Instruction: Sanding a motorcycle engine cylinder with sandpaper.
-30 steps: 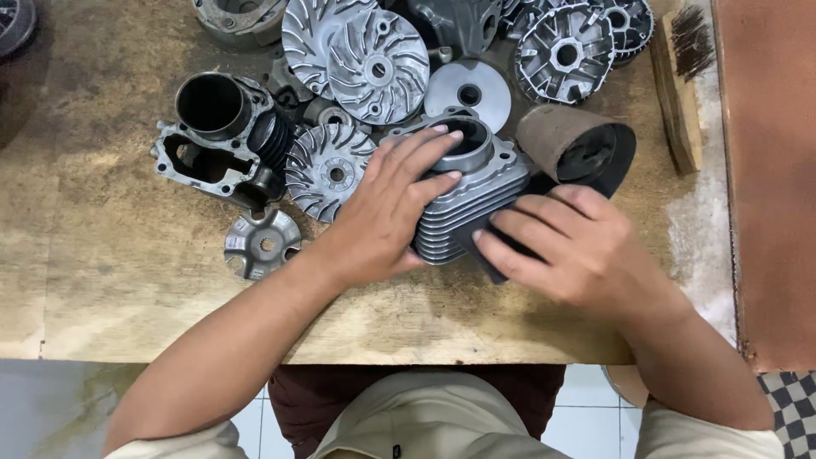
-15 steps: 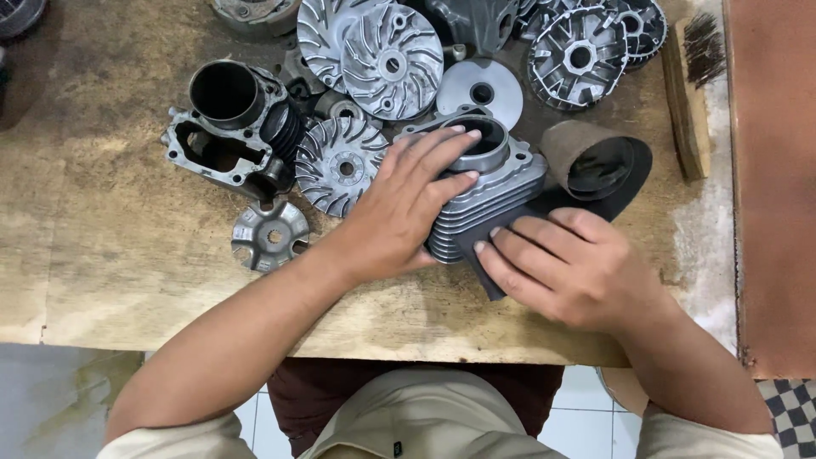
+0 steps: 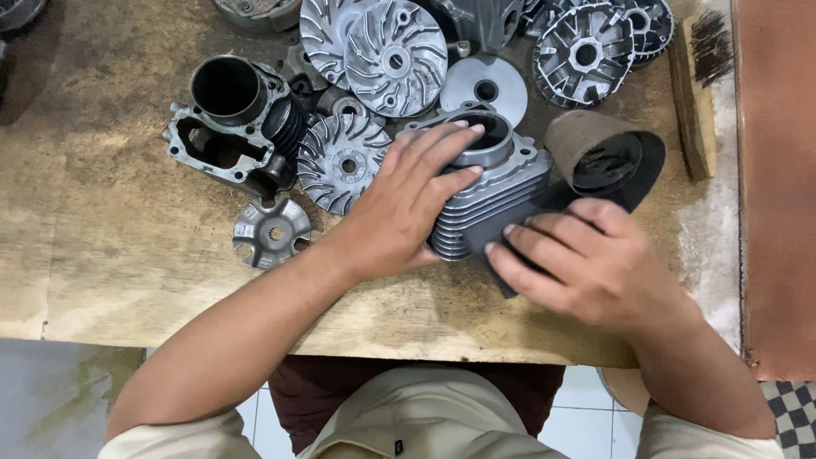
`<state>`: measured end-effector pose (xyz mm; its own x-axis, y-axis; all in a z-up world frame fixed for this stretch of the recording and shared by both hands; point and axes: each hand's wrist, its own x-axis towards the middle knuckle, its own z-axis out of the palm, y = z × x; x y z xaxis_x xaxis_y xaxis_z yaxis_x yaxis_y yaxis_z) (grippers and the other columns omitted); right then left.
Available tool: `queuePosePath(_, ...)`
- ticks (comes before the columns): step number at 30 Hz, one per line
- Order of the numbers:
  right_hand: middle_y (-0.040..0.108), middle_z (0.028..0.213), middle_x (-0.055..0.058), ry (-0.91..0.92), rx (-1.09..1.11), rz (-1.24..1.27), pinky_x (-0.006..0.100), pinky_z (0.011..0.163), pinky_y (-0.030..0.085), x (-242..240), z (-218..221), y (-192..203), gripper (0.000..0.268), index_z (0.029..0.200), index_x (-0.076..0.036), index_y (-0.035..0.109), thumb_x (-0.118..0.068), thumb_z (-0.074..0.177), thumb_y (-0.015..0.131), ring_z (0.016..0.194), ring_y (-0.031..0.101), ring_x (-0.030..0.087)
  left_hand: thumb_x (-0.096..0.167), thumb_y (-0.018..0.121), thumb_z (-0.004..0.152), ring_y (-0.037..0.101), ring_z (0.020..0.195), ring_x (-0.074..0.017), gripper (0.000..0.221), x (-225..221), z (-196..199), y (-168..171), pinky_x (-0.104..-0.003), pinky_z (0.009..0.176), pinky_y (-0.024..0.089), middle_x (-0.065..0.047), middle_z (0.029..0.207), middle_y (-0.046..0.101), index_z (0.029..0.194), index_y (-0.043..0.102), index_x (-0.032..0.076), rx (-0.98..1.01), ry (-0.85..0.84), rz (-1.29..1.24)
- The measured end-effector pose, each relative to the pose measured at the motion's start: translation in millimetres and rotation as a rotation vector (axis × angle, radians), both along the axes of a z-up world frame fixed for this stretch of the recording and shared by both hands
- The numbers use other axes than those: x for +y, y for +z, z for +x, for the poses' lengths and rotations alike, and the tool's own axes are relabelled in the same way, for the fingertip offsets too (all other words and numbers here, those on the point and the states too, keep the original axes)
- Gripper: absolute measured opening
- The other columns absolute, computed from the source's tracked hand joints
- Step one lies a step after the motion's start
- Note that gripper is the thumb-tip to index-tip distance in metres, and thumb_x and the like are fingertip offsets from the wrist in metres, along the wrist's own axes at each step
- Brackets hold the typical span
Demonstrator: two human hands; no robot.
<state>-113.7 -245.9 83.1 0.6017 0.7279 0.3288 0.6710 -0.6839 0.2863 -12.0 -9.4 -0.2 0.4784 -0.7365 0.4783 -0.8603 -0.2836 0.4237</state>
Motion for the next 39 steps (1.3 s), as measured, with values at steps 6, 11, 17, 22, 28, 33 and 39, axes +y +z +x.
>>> queuePosePath(6,0.076,0.106,0.000,0.052,0.017,0.076,0.030,0.079,0.049,19,-4,3,0.022,0.114,-0.021,0.074,-0.021,0.092,0.071,0.093,0.070,0.014,0.030,0.103,0.043,0.033,0.156,-0.0362,0.118,1,-6,14,-0.061,0.131,0.027,-0.014,0.165,0.028,0.142,0.042,0.014,-0.041,-0.059,0.056)
queuePosePath(11,0.079,0.105,-0.004,0.001,0.020,0.033,0.031,0.084,0.048,-2,-1,-7,0.022,0.115,-0.027,0.072,-0.022,0.093,0.074,0.092,0.071,0.012,0.033,0.105,0.043,0.032,0.157,-0.0344,0.121,1,-3,6,-0.061,0.132,0.025,-0.011,0.167,0.027,0.144,0.040,0.017,-0.037,-0.035,0.082)
queuePosePath(17,0.078,0.105,-0.005,-0.043,-0.020,-0.009,0.031,0.086,0.045,-10,1,-9,0.026,0.115,-0.031,0.071,-0.019,0.093,0.075,0.090,0.069,0.011,0.036,0.107,0.052,0.032,0.158,-0.0323,0.119,-1,-1,-2,-0.061,0.136,0.026,-0.008,0.168,0.026,0.146,0.036,0.022,-0.031,-0.006,0.073)
queuePosePath(22,0.077,0.105,-0.003,0.011,0.018,-0.005,0.030,0.085,0.046,12,-5,3,0.020,0.113,-0.028,0.073,-0.024,0.093,0.072,0.095,0.069,0.011,0.039,0.107,0.058,0.033,0.157,-0.0331,0.111,-1,-3,3,-0.063,0.133,0.026,-0.010,0.166,0.029,0.144,0.039,0.020,-0.046,-0.013,0.061)
queuePosePath(28,0.077,0.107,-0.004,0.038,0.039,0.015,0.032,0.088,0.044,6,-6,-2,0.021,0.115,-0.027,0.073,-0.025,0.094,0.069,0.098,0.068,0.011,0.029,0.104,0.042,0.033,0.156,-0.0335,0.118,-1,-3,3,-0.062,0.131,0.026,-0.012,0.165,0.030,0.142,0.043,0.016,-0.046,-0.030,0.064)
queuePosePath(33,0.073,0.098,-0.005,-0.042,0.064,0.054,0.038,0.095,0.042,-6,0,5,0.024,0.110,-0.028,0.073,-0.018,0.088,0.073,0.095,0.067,0.014,0.032,0.106,0.043,0.032,0.157,-0.0330,0.120,1,-3,8,-0.060,0.134,0.024,-0.010,0.166,0.029,0.143,0.040,0.018,-0.024,-0.027,0.081)
queuePosePath(39,0.077,0.099,-0.004,0.011,0.050,0.075,0.037,0.096,0.038,0,-2,-7,0.024,0.108,-0.030,0.075,-0.018,0.088,0.080,0.096,0.067,0.014,0.034,0.107,0.048,0.031,0.157,-0.0318,0.121,-2,-2,-1,-0.060,0.135,0.023,-0.009,0.167,0.028,0.145,0.037,0.021,-0.042,-0.019,0.086)
